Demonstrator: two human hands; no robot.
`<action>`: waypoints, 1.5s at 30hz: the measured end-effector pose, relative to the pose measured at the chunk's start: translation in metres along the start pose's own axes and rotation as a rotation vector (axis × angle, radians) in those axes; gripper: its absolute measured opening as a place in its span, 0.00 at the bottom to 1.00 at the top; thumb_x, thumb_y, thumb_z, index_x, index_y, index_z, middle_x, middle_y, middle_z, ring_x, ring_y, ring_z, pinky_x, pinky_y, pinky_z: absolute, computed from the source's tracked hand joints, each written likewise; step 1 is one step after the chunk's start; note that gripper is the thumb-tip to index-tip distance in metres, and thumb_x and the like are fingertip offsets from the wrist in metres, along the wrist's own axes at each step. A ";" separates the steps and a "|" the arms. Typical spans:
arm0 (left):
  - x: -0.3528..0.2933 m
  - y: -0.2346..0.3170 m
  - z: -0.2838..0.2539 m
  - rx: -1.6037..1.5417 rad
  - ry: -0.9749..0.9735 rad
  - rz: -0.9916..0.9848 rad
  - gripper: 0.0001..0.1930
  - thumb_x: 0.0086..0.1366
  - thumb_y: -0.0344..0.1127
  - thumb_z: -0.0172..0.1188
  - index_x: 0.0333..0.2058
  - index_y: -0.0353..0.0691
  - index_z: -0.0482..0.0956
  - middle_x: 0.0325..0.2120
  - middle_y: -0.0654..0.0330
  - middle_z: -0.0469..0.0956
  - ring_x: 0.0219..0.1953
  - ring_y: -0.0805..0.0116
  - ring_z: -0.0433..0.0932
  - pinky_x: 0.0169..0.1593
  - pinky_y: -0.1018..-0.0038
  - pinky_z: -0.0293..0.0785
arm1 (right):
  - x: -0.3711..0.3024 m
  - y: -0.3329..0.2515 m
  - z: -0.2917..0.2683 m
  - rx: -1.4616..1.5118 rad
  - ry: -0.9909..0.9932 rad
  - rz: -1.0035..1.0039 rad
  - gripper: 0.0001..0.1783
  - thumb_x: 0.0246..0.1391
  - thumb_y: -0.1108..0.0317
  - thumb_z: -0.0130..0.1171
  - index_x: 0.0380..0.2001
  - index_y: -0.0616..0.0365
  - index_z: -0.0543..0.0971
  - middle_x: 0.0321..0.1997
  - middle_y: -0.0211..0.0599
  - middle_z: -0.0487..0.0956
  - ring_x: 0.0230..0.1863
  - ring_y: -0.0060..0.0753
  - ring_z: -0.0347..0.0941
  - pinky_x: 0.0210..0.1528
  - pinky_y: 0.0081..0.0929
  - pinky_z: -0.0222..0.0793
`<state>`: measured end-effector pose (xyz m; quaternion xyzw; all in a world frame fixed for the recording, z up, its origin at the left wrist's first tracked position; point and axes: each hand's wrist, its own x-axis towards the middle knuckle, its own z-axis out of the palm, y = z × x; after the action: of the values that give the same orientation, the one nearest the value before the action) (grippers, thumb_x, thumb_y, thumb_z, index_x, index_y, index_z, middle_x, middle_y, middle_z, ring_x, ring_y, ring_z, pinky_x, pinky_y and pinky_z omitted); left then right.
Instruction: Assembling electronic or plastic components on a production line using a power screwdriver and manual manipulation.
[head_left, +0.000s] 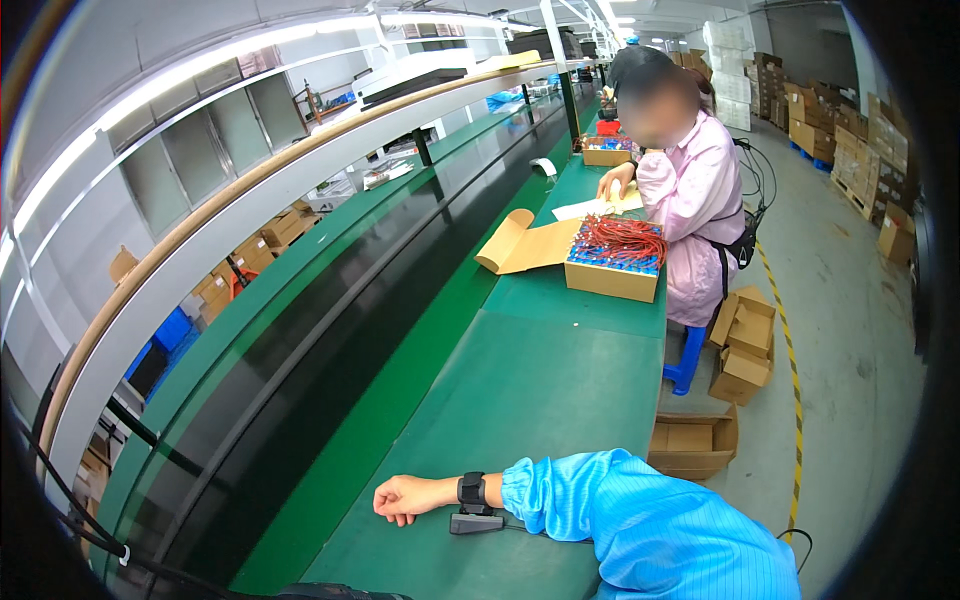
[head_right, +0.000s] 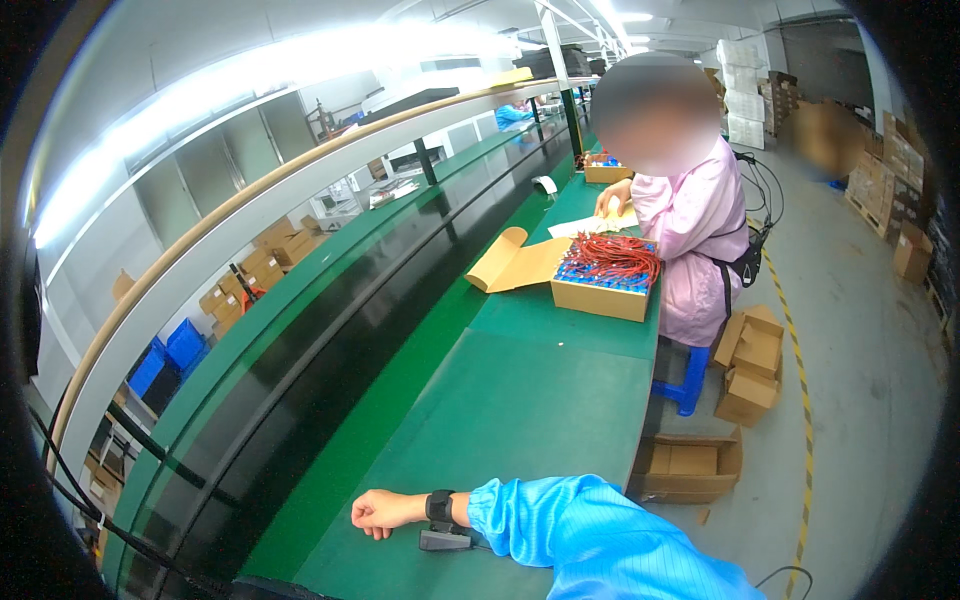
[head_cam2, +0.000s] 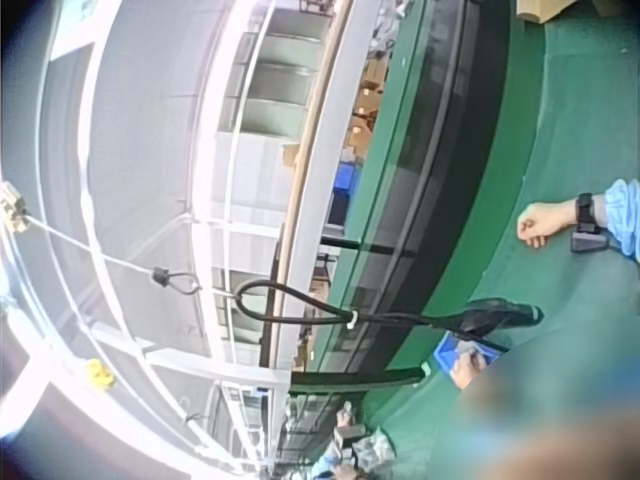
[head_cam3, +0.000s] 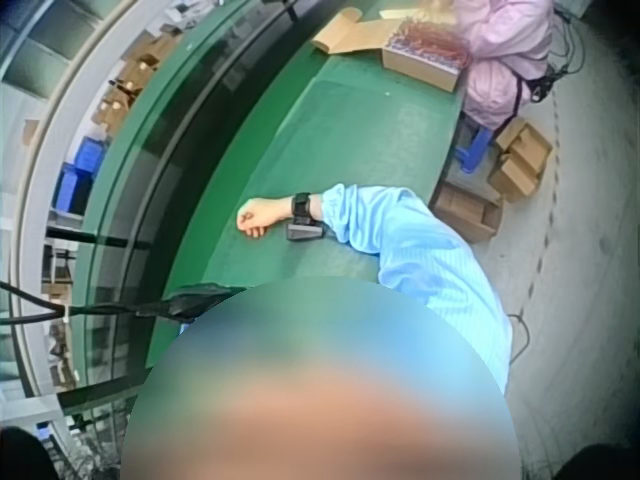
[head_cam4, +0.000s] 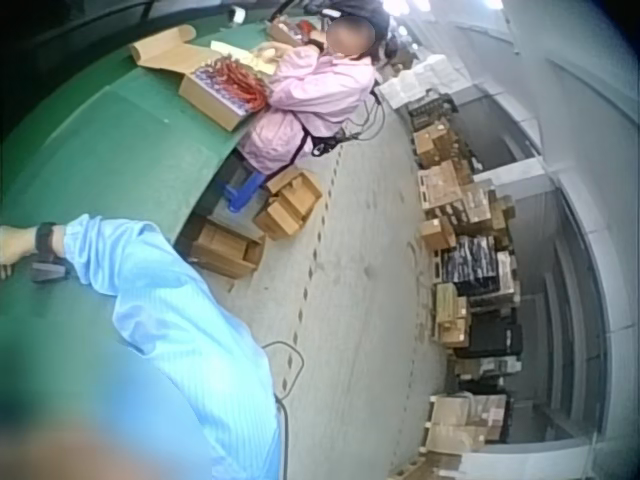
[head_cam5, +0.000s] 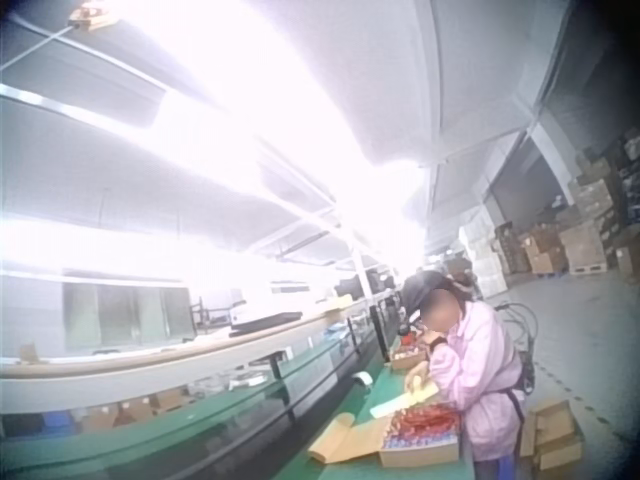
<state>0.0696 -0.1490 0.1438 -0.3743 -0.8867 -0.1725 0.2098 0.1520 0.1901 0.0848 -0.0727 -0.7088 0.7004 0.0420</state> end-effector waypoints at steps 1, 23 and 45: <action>0.000 0.001 -0.002 -0.007 0.013 0.016 0.08 0.43 0.27 0.57 0.27 0.38 0.75 0.22 0.52 0.73 0.26 0.53 0.70 0.32 0.64 0.65 | 0.000 0.000 0.001 0.001 0.001 0.003 0.11 0.52 0.63 0.47 0.30 0.61 0.69 0.27 0.33 0.72 0.25 0.21 0.70 0.25 0.18 0.68; -0.002 -0.008 0.014 -0.129 0.107 0.034 0.09 0.39 0.23 0.56 0.19 0.44 0.67 0.17 0.64 0.68 0.24 0.64 0.69 0.32 0.70 0.60 | -0.004 -0.002 -0.004 0.042 0.043 0.019 0.09 0.52 0.69 0.50 0.34 0.64 0.71 0.27 0.37 0.74 0.25 0.24 0.72 0.26 0.19 0.70; -0.006 -0.006 0.016 -0.057 0.111 0.108 0.07 0.39 0.25 0.54 0.18 0.43 0.67 0.16 0.59 0.66 0.24 0.59 0.67 0.30 0.66 0.58 | -0.018 -0.011 0.000 0.042 0.048 0.141 0.11 0.52 0.66 0.49 0.38 0.59 0.71 0.33 0.36 0.75 0.31 0.24 0.72 0.32 0.21 0.71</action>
<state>0.0655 -0.1491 0.1260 -0.4170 -0.8471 -0.2064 0.2568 0.1695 0.1867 0.0966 -0.1383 -0.6859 0.7143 0.0109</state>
